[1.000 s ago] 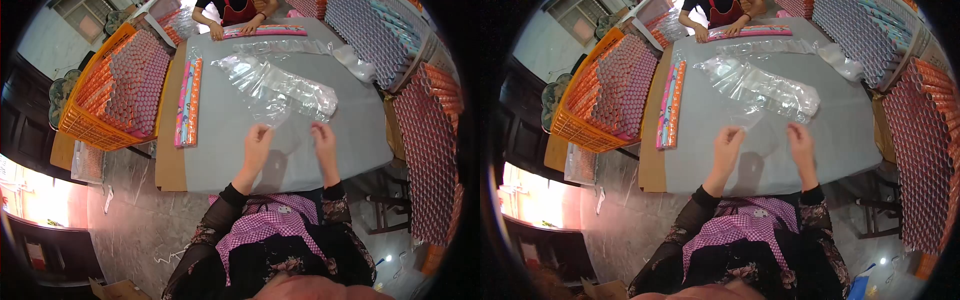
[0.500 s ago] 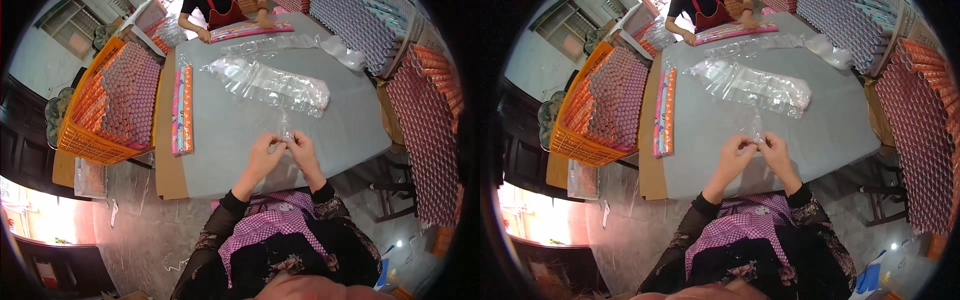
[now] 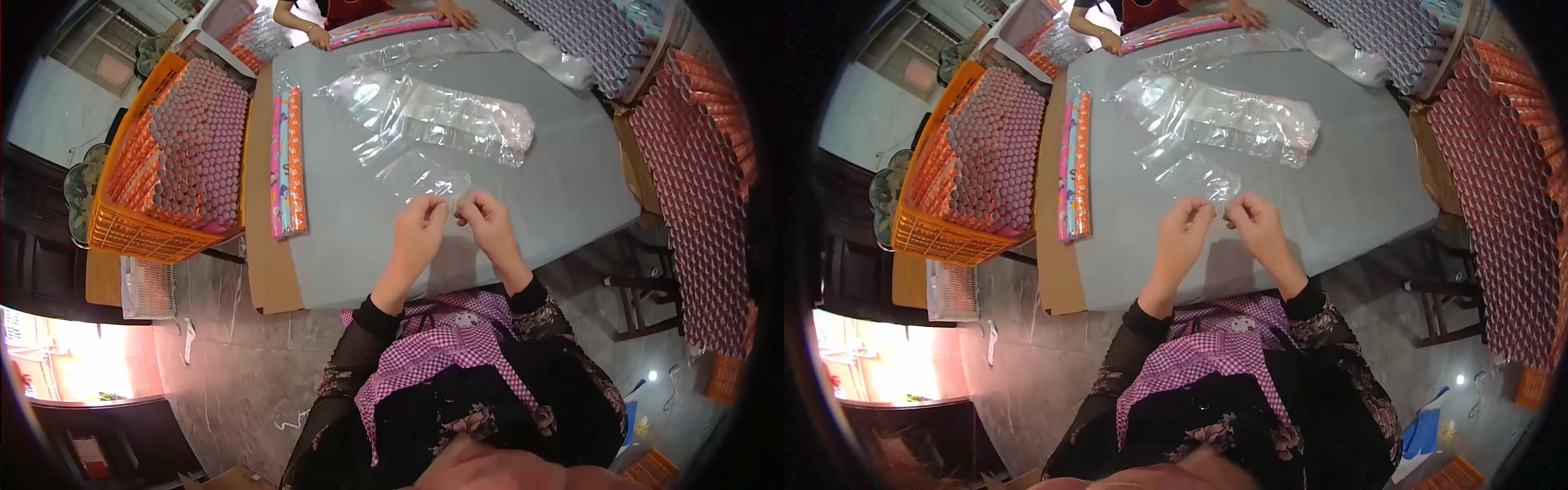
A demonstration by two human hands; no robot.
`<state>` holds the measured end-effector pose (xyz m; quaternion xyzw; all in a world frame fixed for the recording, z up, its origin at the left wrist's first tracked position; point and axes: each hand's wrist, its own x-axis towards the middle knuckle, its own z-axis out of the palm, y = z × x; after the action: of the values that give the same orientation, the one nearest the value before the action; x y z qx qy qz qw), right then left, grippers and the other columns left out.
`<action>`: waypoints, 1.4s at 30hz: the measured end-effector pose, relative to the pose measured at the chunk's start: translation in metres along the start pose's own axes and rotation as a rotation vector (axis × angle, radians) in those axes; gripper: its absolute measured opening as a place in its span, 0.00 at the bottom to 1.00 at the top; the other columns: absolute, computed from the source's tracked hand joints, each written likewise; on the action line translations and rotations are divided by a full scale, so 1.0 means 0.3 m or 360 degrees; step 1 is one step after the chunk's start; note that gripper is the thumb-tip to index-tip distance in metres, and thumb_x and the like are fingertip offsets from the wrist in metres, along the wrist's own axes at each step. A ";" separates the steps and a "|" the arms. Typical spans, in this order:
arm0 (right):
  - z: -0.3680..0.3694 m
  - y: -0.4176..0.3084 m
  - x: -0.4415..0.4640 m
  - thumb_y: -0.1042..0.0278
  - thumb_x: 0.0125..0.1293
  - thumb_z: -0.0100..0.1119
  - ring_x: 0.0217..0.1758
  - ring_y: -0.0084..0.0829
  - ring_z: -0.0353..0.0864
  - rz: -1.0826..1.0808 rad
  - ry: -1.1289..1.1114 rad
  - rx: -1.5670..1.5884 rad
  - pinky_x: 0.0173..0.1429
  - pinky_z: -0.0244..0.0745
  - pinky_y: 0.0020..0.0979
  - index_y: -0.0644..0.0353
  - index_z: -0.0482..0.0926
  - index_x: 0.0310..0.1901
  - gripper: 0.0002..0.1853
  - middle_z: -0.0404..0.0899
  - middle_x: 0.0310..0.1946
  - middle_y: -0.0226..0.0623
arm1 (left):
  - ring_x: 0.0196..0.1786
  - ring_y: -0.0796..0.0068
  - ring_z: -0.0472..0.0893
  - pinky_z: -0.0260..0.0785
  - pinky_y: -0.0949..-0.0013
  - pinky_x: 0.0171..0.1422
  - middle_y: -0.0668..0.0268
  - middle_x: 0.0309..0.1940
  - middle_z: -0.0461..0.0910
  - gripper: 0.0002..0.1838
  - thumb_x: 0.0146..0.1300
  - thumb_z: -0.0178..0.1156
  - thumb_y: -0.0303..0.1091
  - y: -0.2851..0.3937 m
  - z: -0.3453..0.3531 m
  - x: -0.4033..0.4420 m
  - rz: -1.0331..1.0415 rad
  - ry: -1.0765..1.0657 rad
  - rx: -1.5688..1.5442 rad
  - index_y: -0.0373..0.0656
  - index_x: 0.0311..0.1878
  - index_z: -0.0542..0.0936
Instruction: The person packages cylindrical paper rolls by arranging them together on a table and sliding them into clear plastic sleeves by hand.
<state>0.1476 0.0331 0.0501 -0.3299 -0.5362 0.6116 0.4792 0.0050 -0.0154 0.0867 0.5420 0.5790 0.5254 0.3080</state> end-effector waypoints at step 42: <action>0.011 -0.020 -0.020 0.74 0.61 0.59 0.27 0.18 0.71 -0.0259 0.0130 -0.0434 0.32 0.68 0.25 0.65 0.76 0.31 0.04 0.74 0.22 0.29 | 0.37 0.77 0.78 0.71 0.73 0.45 0.67 0.30 0.77 0.07 0.67 0.55 0.30 0.030 -0.046 0.003 -0.0182 0.0242 -0.0541 0.35 0.39 0.76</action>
<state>0.1479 0.0262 0.0558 -0.3720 -0.6193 0.4784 0.4992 -0.0054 -0.0195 0.0990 0.4073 0.5334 0.6366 0.3798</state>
